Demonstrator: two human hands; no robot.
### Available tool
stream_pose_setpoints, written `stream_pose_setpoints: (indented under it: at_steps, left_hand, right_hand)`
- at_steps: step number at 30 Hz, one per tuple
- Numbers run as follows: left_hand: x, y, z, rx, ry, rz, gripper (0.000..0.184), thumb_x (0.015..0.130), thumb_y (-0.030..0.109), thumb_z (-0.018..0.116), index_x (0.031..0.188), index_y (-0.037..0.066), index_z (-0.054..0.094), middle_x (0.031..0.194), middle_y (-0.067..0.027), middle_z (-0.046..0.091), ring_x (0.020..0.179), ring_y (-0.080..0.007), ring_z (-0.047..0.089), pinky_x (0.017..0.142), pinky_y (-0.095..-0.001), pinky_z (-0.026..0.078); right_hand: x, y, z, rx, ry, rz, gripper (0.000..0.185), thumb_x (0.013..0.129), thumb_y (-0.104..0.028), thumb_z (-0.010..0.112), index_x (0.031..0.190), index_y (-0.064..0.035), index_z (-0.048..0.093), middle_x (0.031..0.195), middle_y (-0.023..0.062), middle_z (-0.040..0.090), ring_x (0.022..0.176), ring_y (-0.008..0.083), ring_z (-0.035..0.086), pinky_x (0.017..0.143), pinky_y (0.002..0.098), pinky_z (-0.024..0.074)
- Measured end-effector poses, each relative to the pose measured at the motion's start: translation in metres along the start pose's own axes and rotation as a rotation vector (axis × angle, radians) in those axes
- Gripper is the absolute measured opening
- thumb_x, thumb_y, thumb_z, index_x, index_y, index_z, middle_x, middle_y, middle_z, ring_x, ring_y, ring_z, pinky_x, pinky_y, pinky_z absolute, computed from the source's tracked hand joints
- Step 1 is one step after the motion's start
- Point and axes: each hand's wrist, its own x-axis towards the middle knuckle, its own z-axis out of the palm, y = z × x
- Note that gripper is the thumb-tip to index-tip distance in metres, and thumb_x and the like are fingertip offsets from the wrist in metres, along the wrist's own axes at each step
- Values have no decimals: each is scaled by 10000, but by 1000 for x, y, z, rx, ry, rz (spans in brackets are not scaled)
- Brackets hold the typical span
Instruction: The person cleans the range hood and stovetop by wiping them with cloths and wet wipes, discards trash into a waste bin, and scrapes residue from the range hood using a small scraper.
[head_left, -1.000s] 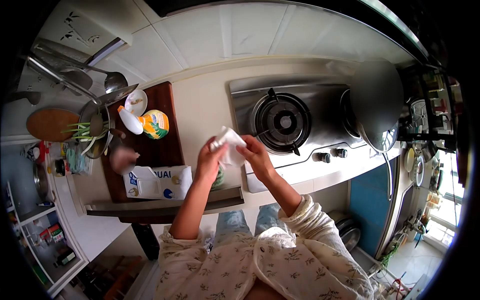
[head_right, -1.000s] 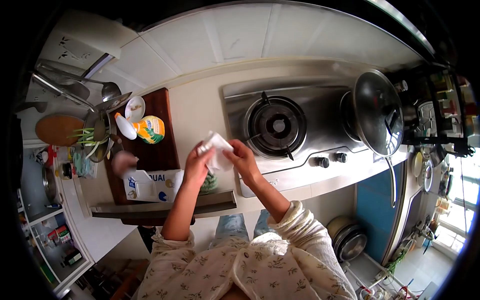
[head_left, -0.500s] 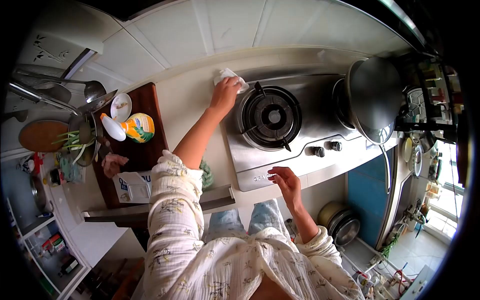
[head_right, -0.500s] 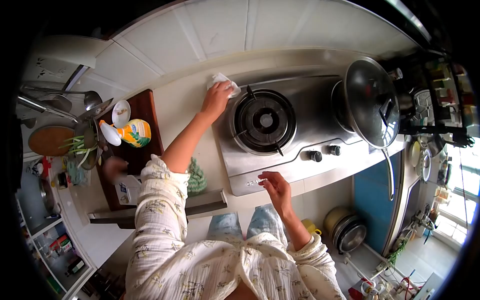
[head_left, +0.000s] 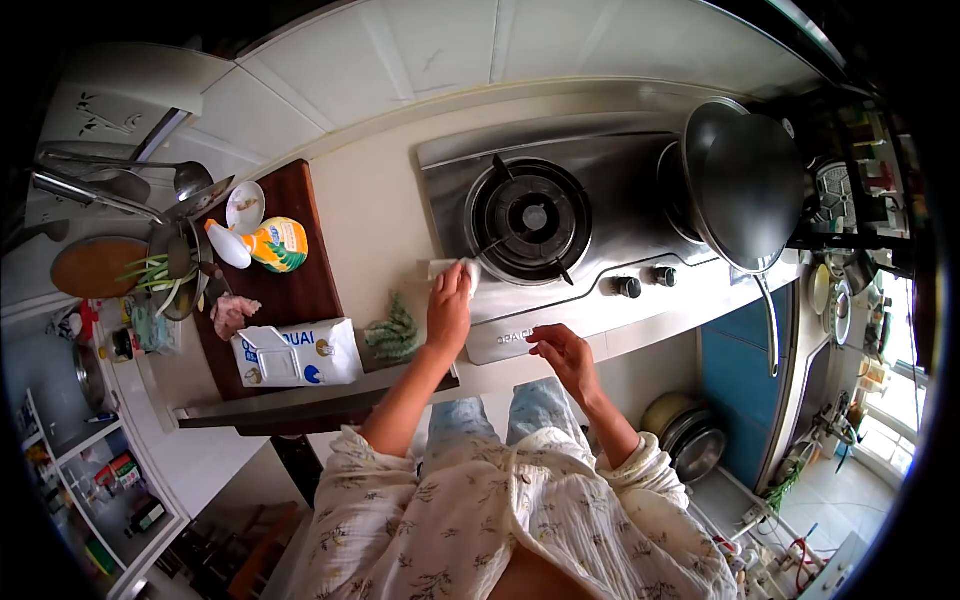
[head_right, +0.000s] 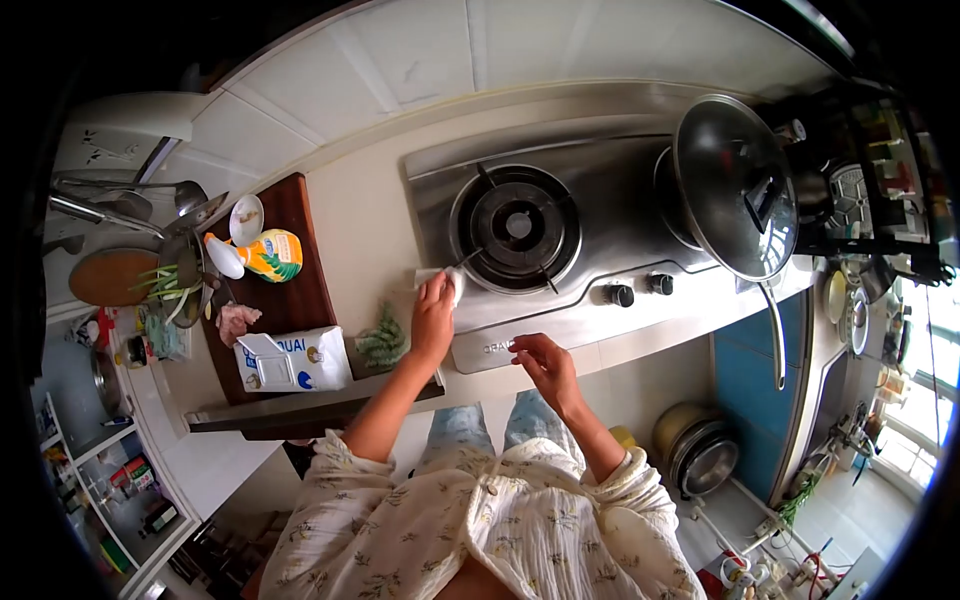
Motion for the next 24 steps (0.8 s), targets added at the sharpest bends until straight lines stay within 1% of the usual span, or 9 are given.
stream_pose_setpoints:
  at_steps: [1,5,8,13,14,16,19,22,24]
  left_hand:
    - [-7,12,-2,3,-4,-31,346,794,15,476,1133,-36,519,1174,-159,493,1031,-328,485,886,-387,420]
    - [-39,43,17,-129,17,-142,499,709,-79,557,1200,-24,484,1195,-179,472,1079,-357,469,917,-400,405]
    - [-43,73,32,-175,-4,-208,534,691,-90,566,1213,-23,474,1222,-177,457,1089,-361,463,928,-401,399]
    - [-11,122,66,-268,-35,-93,571,681,-85,563,1236,-12,449,1236,-197,446,1080,-380,457,922,-409,395]
    - [-7,132,71,-227,-92,-56,387,827,-8,447,1214,-26,459,1244,-199,448,1086,-360,450,933,-387,394]
    - [4,148,87,-243,-135,-7,391,819,0,450,1208,-19,470,1222,-193,469,1069,-360,462,931,-390,393]
    - [14,163,101,-213,-62,45,407,805,1,458,1212,-11,478,1226,-191,477,1051,-362,477,934,-399,389]
    - [19,182,104,-222,-137,113,425,795,-10,464,1220,-8,479,1247,-192,473,1059,-368,482,940,-407,385]
    - [28,191,114,-232,-82,113,442,791,-17,465,1232,4,477,1268,-193,462,1094,-368,472,947,-406,383]
  right_hand:
    - [0,4,-3,-3,-5,-15,190,882,-16,506,1058,48,538,949,116,632,851,163,619,775,270,495]
    - [-5,13,-20,-40,-24,48,184,873,0,513,1050,46,539,950,109,633,858,159,620,768,270,501]
    - [-12,17,-32,14,-20,-5,182,865,7,529,1042,49,537,922,104,635,873,171,622,794,285,514]
    - [-26,20,-64,-93,-9,-1,161,870,-13,540,1019,49,553,929,121,630,848,175,638,757,285,527]
    - [-29,22,-72,-94,-1,-7,161,871,-15,540,1019,48,554,929,121,630,849,176,638,756,285,526]
    - [-35,26,-87,-92,12,-19,162,873,-20,539,1019,47,554,929,120,630,853,179,639,753,285,525]
    - [-44,29,-107,-103,36,-10,163,876,-24,536,1021,48,553,934,121,630,861,182,638,751,289,525]
    - [-50,36,-124,-63,49,8,163,876,-19,532,1023,49,552,939,123,629,871,182,635,755,292,525]
    - [-52,35,-133,-74,56,12,162,874,-14,532,1021,51,551,940,124,628,872,184,634,757,294,526]
